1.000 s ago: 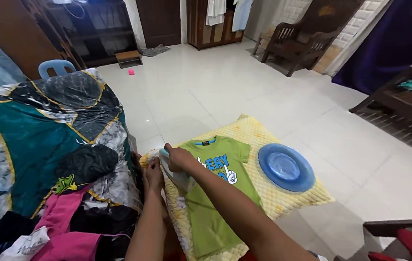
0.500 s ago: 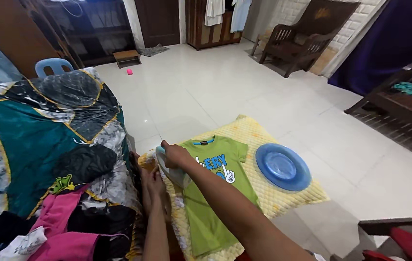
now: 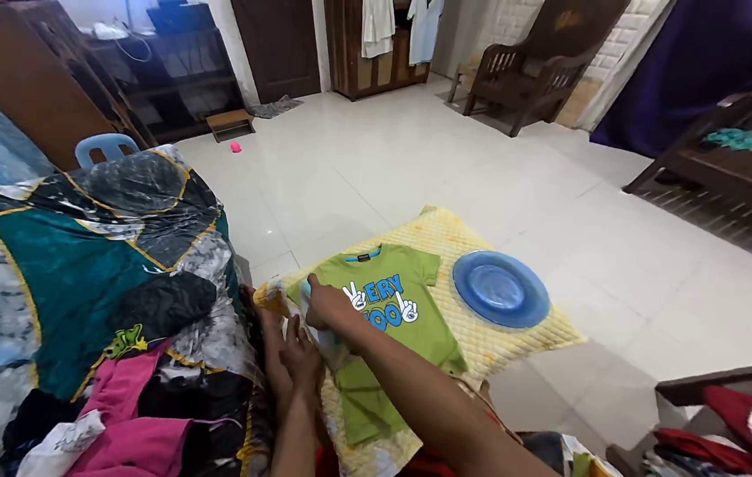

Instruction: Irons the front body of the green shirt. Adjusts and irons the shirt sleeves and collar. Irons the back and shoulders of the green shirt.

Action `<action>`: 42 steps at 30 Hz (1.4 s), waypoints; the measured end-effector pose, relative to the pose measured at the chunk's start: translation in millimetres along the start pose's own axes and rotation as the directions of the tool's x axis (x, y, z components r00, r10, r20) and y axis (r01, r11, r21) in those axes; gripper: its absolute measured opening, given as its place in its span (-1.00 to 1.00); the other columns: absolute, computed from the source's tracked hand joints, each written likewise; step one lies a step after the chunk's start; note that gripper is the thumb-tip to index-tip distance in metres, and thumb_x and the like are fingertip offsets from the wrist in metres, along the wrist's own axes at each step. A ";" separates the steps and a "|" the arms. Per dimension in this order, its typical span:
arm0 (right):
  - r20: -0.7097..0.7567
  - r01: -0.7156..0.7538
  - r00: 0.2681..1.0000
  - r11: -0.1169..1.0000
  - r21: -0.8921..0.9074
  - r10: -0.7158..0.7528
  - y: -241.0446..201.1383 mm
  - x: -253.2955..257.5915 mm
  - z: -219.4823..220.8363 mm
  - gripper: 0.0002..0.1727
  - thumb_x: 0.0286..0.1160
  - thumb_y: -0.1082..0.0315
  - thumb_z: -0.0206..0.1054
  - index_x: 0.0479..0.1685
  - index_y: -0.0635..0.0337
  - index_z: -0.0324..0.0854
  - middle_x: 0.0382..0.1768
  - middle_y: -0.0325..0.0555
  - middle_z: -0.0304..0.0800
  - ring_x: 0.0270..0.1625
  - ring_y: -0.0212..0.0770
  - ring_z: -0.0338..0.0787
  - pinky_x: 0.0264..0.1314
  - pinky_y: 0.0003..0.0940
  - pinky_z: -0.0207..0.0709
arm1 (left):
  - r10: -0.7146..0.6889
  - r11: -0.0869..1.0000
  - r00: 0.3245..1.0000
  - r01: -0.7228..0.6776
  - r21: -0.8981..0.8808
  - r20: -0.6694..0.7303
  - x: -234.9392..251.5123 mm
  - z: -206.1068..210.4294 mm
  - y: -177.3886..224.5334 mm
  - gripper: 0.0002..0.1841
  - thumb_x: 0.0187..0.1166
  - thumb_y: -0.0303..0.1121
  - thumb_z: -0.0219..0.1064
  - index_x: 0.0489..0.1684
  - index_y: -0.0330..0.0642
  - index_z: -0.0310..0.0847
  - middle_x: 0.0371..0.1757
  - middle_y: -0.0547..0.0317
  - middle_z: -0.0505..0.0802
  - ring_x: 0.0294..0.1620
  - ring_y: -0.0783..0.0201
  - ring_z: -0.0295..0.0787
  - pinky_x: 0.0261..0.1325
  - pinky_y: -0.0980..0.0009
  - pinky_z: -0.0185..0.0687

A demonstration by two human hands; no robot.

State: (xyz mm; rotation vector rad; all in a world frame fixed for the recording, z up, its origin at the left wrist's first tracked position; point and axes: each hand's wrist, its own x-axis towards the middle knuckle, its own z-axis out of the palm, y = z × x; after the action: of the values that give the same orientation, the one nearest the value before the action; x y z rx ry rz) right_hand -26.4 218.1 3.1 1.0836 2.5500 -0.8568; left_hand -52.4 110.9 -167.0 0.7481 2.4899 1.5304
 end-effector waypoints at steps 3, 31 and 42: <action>0.001 -0.063 0.998 0.998 0.024 0.063 14.0 -46.4 13.0 0.07 0.14 0.31 0.52 0.83 -0.07 0.02 0.03 0.20 0.83 0.08 0.26 0.87 0.01 0.33 0.71 | -0.024 0.995 0.999 0.028 -0.096 0.043 -1.4 -1.9 -2.3 -0.53 0.83 -0.36 0.03 0.69 -0.20 0.39 0.67 -0.05 0.56 0.67 0.06 0.49 0.69 0.03 0.38; 0.008 -0.204 0.979 0.971 0.124 0.205 52.9 -149.4 39.6 -0.17 0.55 0.25 0.25 0.86 -0.05 -0.03 -0.10 0.11 0.85 0.00 0.18 0.90 -0.01 0.20 0.76 | 0.074 0.808 0.928 -0.271 0.524 0.366 46.9 20.1 46.6 -0.45 0.83 0.00 -0.17 0.81 0.32 0.27 0.91 0.36 0.19 0.95 -0.07 -0.18 0.69 -0.56 -0.27; -0.086 -0.142 0.985 0.984 0.110 0.152 49.8 -62.2 6.9 -0.05 0.33 0.24 0.39 0.85 -0.08 0.04 0.01 0.16 0.84 0.05 0.22 0.88 0.00 0.29 0.72 | 0.002 0.798 0.918 -0.241 0.553 0.396 44.8 9.2 60.2 -0.48 0.85 -0.04 -0.11 0.80 0.31 0.30 0.91 0.38 0.19 0.93 -0.05 -0.10 0.67 -0.44 0.02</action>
State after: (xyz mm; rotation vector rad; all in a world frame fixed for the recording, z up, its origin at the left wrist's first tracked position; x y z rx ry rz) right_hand 52.6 205.6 3.2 1.3557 2.4855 -0.9283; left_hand -67.3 161.3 -112.7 1.1787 2.6350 0.5024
